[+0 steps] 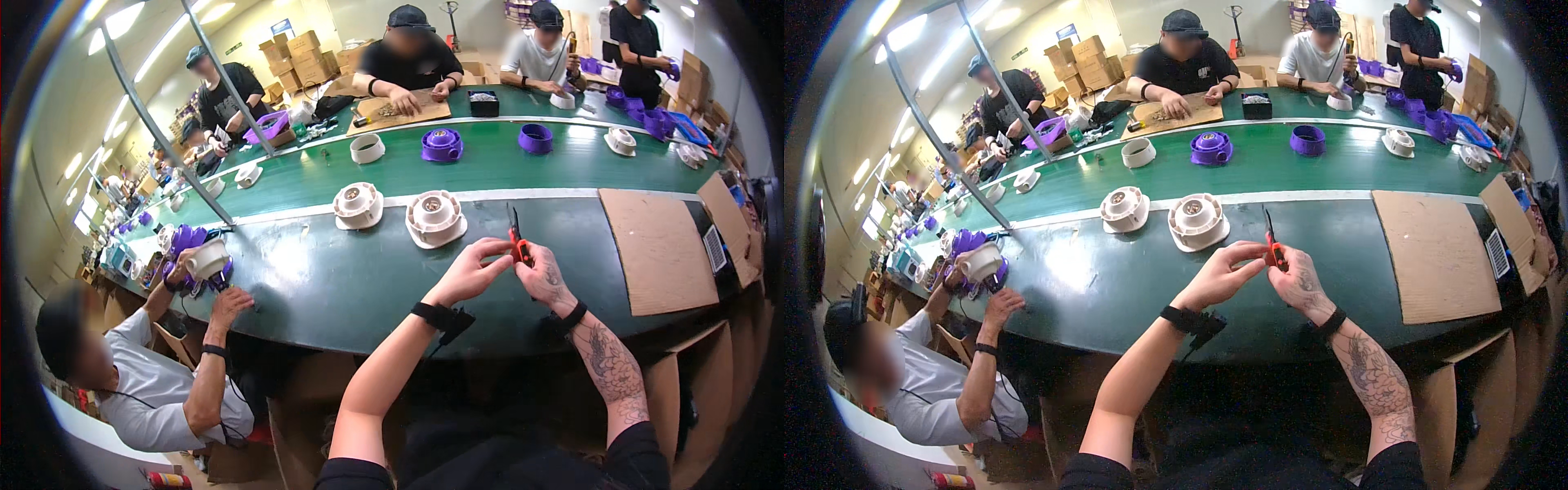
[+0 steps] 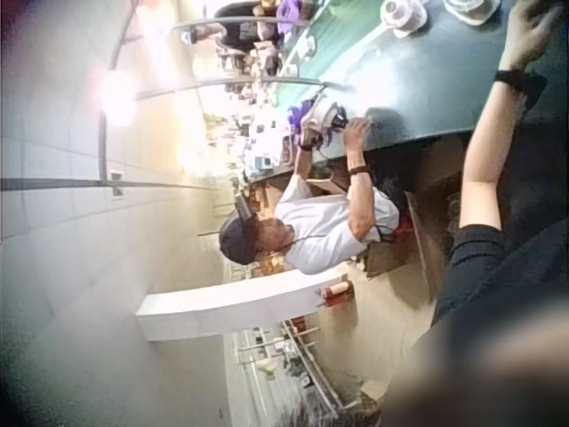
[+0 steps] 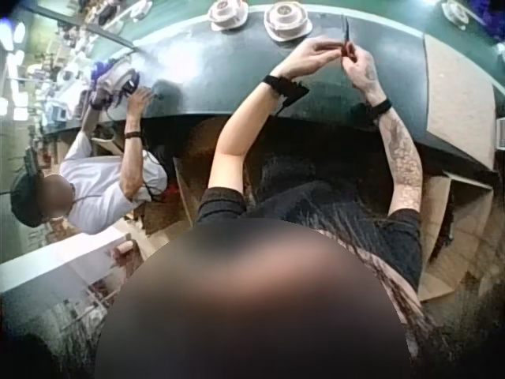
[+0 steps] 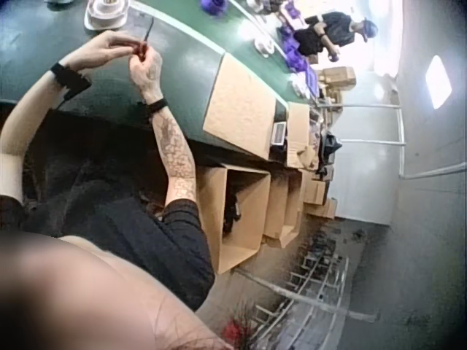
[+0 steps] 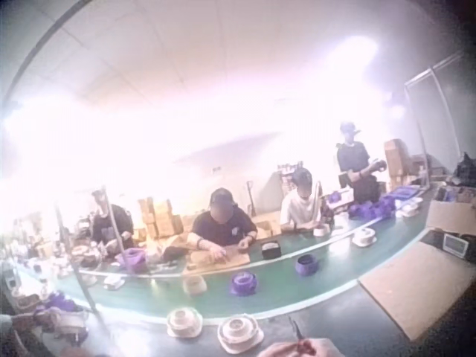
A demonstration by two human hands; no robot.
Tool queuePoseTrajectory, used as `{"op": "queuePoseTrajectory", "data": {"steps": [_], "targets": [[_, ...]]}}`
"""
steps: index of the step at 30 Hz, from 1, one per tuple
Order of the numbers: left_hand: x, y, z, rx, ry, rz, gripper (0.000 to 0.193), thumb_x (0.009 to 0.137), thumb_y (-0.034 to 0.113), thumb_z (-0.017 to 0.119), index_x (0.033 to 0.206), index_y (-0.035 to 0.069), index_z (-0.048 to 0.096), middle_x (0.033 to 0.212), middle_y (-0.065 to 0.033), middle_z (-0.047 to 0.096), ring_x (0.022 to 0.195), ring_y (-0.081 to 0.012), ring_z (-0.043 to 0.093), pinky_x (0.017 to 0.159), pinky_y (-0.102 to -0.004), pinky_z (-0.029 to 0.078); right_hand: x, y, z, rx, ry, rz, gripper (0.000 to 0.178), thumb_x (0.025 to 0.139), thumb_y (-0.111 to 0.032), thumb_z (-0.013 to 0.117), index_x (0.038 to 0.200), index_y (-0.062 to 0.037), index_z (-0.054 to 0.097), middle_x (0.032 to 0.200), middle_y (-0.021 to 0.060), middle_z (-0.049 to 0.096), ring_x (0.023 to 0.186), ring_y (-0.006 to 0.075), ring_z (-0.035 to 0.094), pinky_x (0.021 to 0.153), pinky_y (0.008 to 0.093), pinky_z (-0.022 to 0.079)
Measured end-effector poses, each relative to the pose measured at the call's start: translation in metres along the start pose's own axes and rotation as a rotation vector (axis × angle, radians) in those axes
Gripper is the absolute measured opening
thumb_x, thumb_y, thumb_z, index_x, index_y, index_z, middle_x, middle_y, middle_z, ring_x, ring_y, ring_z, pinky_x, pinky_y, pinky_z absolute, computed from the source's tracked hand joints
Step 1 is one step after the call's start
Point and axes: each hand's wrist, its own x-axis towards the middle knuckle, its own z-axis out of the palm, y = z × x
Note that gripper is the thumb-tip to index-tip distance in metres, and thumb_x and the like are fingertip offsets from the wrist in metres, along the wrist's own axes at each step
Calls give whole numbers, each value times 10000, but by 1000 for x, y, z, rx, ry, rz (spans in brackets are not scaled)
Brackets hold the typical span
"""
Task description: Assembling plastic siren housing components on a manufacturing line using pliers.
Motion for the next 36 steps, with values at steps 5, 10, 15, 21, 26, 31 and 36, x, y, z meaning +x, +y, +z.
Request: {"op": "queuePoseTrajectory", "data": {"steps": [5,10,15,21,26,31,36], "targets": [[11,-40,-62,215,607,-91,428,845,214,793,1212,30,671,1133,-130,684,1119,-249,651,928,-353,530,24,-13,-25,-39,-176,71,125,821,-91,615,897,3,645,791,127,642,706,224,614,657,349,472],[0,-74,-182,821,1139,-61,493,737,194,831,1129,-2,603,1091,-201,643,1107,-368,591,986,-448,483,37,8,-57,-260,-258,45,161,849,-109,615,963,4,630,858,181,588,816,340,596,715,428,461],[-31,-117,-242,1150,1181,-247,504,716,268,860,1074,25,602,1145,-190,660,1107,-360,598,963,-445,491,38,32,-31,-171,-239,131,444,834,-184,684,1222,-3,564,935,139,652,856,285,646,764,397,506],[-36,-128,-256,754,1125,-228,442,697,173,892,979,17,590,1049,-157,629,1015,-353,614,866,-465,497,39,40,-7,-95,-636,158,442,818,-211,726,1193,-14,600,1076,155,675,1000,284,672,901,392,519],[-22,-85,-219,322,1062,204,381,813,104,816,1029,73,504,1060,-80,574,889,-229,592,795,-359,503,53,44,-23,109,-569,177,479,795,-58,720,1238,-46,536,1075,19,603,964,123,550,880,291,477],[-26,-37,-171,-699,655,278,167,998,109,586,1110,131,464,1104,-57,585,894,-141,632,727,-254,564,77,0,-40,-14,-399,29,533,727,-122,721,1215,-24,531,1033,108,594,958,253,589,902,371,476],[-9,-23,-115,-137,711,399,652,924,-80,556,1508,68,307,1646,-226,226,1218,-289,617,859,-295,583,89,-46,-36,-545,-191,-448,638,612,-163,757,1206,-22,571,1098,131,577,1074,319,536,968,436,408]]}}
